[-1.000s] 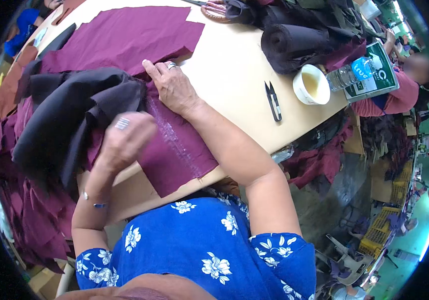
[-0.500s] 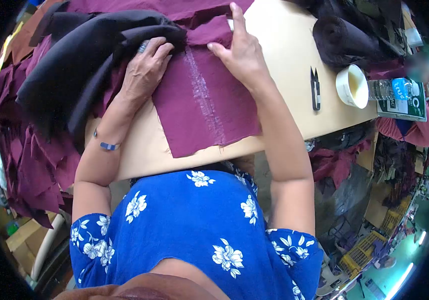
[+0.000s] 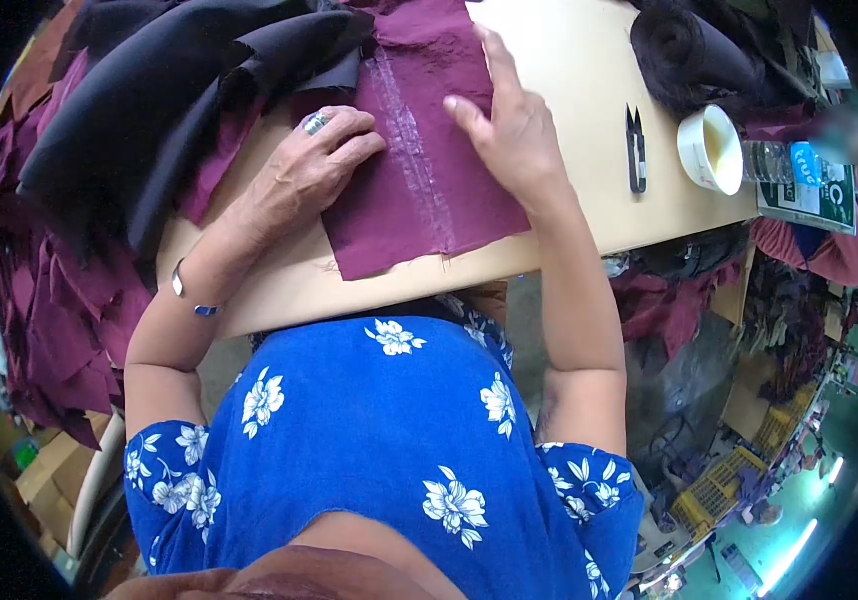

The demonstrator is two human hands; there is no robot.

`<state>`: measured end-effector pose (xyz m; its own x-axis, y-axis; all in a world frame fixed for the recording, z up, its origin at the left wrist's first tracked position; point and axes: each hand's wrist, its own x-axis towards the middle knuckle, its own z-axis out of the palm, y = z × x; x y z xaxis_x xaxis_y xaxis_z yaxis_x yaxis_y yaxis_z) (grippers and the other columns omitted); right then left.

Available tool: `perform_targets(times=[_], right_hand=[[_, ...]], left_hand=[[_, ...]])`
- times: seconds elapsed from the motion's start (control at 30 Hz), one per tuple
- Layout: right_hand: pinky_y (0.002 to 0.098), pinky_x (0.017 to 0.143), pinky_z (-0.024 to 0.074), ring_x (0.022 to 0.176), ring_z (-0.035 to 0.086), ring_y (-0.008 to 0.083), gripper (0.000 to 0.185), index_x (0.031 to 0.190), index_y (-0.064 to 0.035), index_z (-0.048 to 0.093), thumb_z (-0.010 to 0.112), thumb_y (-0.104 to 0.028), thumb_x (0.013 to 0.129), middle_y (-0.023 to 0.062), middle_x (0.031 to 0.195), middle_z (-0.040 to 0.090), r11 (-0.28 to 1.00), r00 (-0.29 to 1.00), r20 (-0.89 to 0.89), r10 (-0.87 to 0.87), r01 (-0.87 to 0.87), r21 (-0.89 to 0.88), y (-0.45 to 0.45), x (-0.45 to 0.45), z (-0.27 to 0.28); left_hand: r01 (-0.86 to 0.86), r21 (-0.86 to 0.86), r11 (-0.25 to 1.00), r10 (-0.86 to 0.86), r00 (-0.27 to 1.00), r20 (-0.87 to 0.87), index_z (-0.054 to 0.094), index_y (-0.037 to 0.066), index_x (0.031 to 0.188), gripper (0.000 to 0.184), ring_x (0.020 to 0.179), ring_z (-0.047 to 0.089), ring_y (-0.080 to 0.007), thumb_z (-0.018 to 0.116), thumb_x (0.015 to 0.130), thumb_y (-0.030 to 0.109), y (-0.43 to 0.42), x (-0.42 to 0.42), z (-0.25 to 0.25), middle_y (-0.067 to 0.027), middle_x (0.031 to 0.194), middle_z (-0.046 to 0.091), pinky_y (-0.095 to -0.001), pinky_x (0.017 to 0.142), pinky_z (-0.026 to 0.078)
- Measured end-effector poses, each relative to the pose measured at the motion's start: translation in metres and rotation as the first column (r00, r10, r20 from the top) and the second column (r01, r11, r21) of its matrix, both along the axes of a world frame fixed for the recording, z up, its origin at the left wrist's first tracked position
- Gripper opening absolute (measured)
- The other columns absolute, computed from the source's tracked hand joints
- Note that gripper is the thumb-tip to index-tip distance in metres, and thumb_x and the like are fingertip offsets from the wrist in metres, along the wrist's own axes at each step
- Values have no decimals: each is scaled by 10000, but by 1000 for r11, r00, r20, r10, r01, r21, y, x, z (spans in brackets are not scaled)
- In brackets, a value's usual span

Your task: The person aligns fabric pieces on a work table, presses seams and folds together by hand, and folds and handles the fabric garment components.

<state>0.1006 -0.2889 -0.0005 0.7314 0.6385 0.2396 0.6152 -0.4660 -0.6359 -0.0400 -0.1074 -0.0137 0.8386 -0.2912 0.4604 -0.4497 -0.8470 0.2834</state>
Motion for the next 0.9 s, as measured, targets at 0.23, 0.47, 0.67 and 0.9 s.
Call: perform_targets(times=[0.23,0.47,0.67,0.9], right_hand=[[394,965,360,1166,485,286,671,1385,-101,319,594,-10,780,90,1343,454,961,969,234,-74,132,-242,-16,-19,11],[391,991,321,1156,486,235,622,1373,-131,360,558,-14,795,58,1238,545,988,902,417,110,-53,-147,-11,-17,-19],[412,1013,295,1184,457,234,566,1376,-148,346,516,-70,842,74,1261,521,988,957,248,153,-141,-65,-17,-11,-19],[414,1023,274,1200,441,241,542,1361,-151,360,530,-99,848,81,1266,516,986,948,278,153,-127,-108,-17,-9,-23]], left_hand=[[41,99,994,-37,999,-35,571,44,1049,302,1002,550,-256,577,748,22,1,33,14,-102,1069,555,-340,836,474],[257,232,938,-180,934,-308,548,66,1037,318,1015,506,-252,655,750,152,10,85,31,-77,1022,528,-381,884,404],[363,166,917,-250,847,-469,536,47,940,302,977,495,-269,685,701,155,13,103,34,-89,968,525,-387,842,401],[421,122,899,-313,811,-494,514,52,779,197,881,515,-278,673,688,124,12,106,38,-91,877,544,-382,797,401]])
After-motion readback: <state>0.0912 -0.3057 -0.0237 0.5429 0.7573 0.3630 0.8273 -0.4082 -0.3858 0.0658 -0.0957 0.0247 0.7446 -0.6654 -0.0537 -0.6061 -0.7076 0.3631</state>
